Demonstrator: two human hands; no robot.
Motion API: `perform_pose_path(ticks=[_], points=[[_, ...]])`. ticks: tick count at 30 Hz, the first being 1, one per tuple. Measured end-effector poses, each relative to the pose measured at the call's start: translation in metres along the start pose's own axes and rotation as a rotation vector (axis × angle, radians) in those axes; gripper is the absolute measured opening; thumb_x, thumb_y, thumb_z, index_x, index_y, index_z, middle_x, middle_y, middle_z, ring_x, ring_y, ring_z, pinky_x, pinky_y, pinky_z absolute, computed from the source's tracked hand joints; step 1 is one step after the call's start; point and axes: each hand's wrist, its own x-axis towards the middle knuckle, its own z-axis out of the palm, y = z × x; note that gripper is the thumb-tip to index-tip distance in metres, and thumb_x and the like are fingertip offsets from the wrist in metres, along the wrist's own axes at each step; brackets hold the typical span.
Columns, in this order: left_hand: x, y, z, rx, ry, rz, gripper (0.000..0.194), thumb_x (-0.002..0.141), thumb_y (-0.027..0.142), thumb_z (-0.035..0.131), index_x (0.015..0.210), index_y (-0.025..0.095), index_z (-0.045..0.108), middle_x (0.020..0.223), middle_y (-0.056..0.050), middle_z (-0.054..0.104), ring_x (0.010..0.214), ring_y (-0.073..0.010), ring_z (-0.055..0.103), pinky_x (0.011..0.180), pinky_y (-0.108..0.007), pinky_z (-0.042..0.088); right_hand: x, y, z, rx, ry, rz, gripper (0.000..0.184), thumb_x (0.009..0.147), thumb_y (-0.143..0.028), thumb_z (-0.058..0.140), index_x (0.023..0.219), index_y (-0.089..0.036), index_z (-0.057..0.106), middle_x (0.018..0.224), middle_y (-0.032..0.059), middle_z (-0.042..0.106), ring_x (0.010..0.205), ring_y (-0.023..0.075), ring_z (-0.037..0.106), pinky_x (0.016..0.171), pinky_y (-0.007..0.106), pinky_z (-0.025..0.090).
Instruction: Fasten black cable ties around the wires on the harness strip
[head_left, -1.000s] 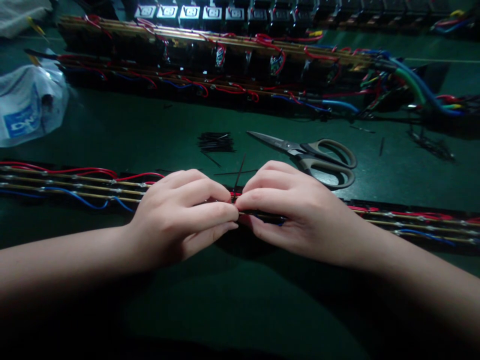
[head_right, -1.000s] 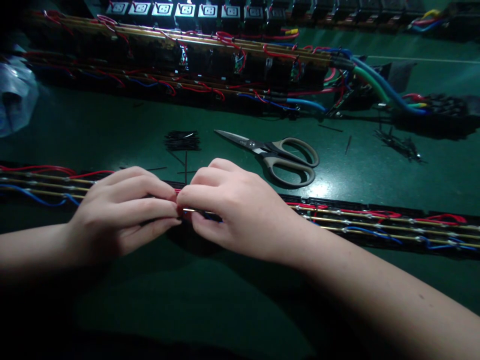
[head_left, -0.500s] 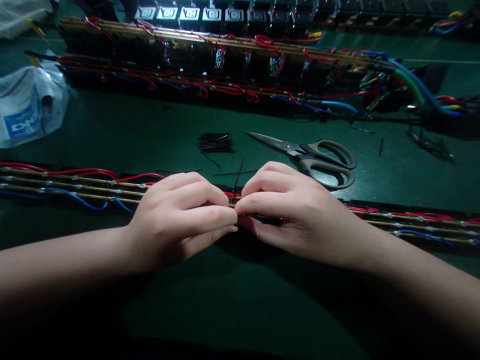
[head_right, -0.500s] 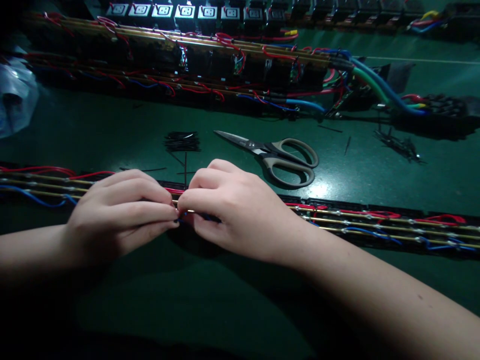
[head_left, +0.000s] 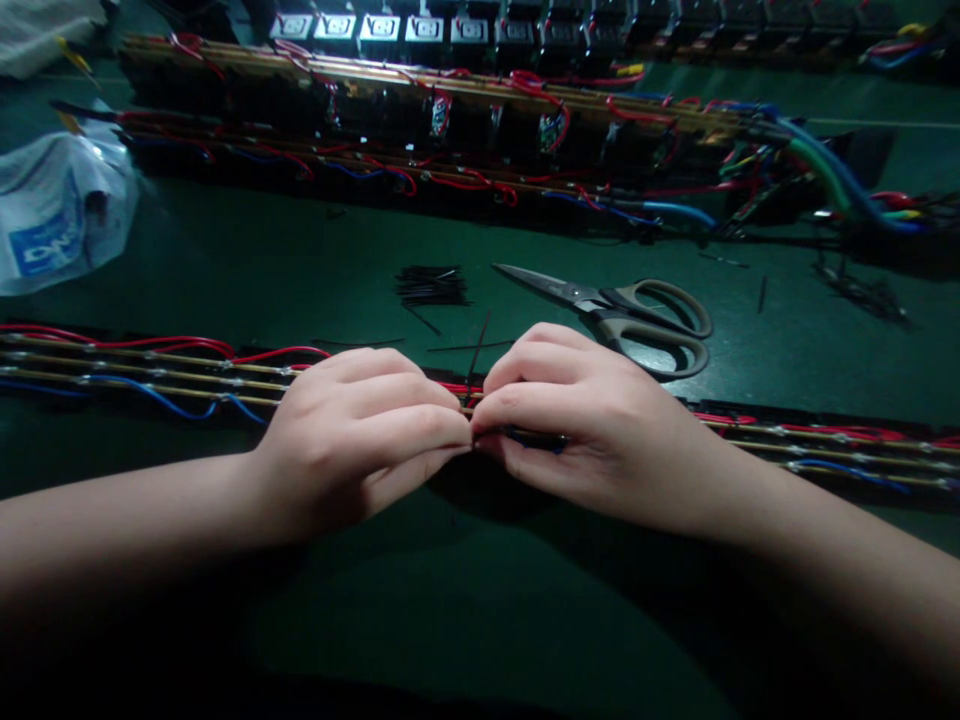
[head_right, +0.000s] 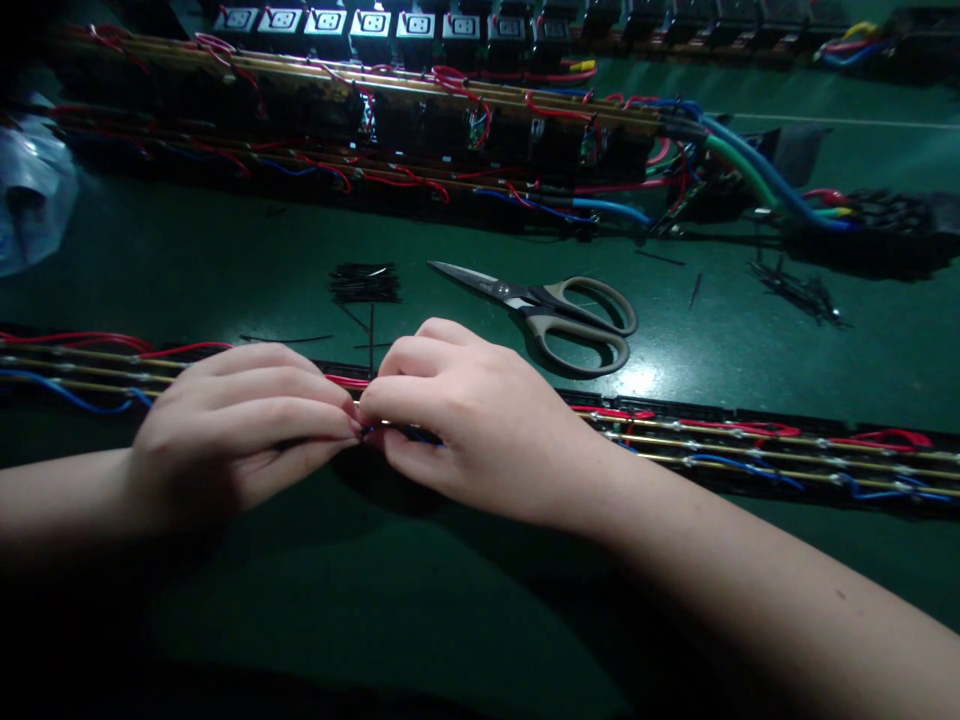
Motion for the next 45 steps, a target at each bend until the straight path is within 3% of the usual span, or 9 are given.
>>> perform_pose_path(ticks=[8, 20, 28, 32, 37, 42, 45], points=[[0.0012, 0.0027, 0.0006, -0.014, 0.021, -0.017, 0.011, 0.095, 0.012, 0.069, 0.101, 0.021, 0.067, 0.096, 0.001, 0.079, 0.083, -0.0134, 0.067, 0.082, -0.029, 0.055, 0.0010, 0.0014, 0.0011, -0.007, -0.003, 0.000, 0.012, 0.093, -0.012, 0.067, 0.095, -0.013, 0.079, 0.097, 0.0099, 0.074, 0.090, 0.0210, 0.063, 0.078, 0.032, 0.050], [0.0001, 0.0017, -0.0022, -0.036, 0.001, -0.021, 0.028, 0.094, -0.002, 0.056, 0.111, 0.018, 0.067, 0.106, -0.002, 0.080, 0.094, -0.0132, 0.070, 0.086, -0.027, 0.055, 0.0016, -0.0035, -0.0005, 0.012, 0.020, 0.004, 0.013, 0.094, -0.011, 0.062, 0.090, -0.012, 0.074, 0.090, 0.0078, 0.072, 0.085, 0.0187, 0.062, 0.078, 0.032, 0.048], [-0.0008, 0.0018, -0.0011, -0.043, 0.039, -0.031, 0.021, 0.092, -0.002, 0.060, 0.105, 0.013, 0.066, 0.101, -0.005, 0.076, 0.093, -0.0128, 0.068, 0.086, -0.026, 0.055, 0.0032, -0.0051, -0.0023, 0.022, 0.081, 0.046, 0.016, 0.097, -0.010, 0.059, 0.092, -0.009, 0.074, 0.092, 0.0093, 0.070, 0.086, 0.0166, 0.063, 0.075, 0.028, 0.048], [-0.0035, -0.0005, -0.0034, -0.017, 0.016, 0.037, 0.024, 0.088, -0.004, 0.059, 0.101, 0.016, 0.062, 0.100, -0.004, 0.073, 0.089, -0.0148, 0.066, 0.082, -0.031, 0.055, 0.0026, -0.0059, -0.0040, 0.027, 0.102, 0.080, 0.012, 0.096, -0.009, 0.060, 0.092, -0.010, 0.071, 0.094, 0.0085, 0.067, 0.085, 0.0145, 0.062, 0.075, 0.026, 0.049], [-0.0065, -0.0020, -0.0061, 0.120, -0.090, 0.158, 0.017, 0.092, 0.011, 0.062, 0.103, 0.023, 0.063, 0.095, -0.003, 0.069, 0.083, -0.0193, 0.058, 0.071, -0.037, 0.047, 0.0020, -0.0055, -0.0033, 0.016, 0.074, 0.121, 0.014, 0.098, -0.012, 0.059, 0.091, -0.014, 0.071, 0.095, 0.0077, 0.068, 0.086, 0.0163, 0.063, 0.075, 0.028, 0.050], [-0.0052, -0.0017, -0.0034, 0.245, -0.128, 0.231, 0.021, 0.096, 0.016, 0.059, 0.112, 0.028, 0.067, 0.089, 0.000, 0.067, 0.077, -0.0190, 0.055, 0.071, -0.037, 0.043, 0.0022, -0.0060, -0.0012, 0.005, 0.027, 0.133, 0.020, 0.098, -0.015, 0.059, 0.088, -0.014, 0.076, 0.096, 0.0087, 0.070, 0.086, 0.0179, 0.064, 0.072, 0.030, 0.048], [-0.0021, -0.0020, -0.0020, 0.331, -0.146, 0.291, 0.019, 0.098, 0.014, 0.059, 0.106, 0.028, 0.069, 0.086, 0.002, 0.069, 0.077, -0.0183, 0.056, 0.070, -0.036, 0.044, 0.0026, -0.0056, -0.0008, 0.008, 0.028, 0.127, 0.021, 0.098, -0.014, 0.059, 0.089, -0.013, 0.077, 0.095, 0.0094, 0.070, 0.086, 0.0181, 0.065, 0.072, 0.030, 0.048]])
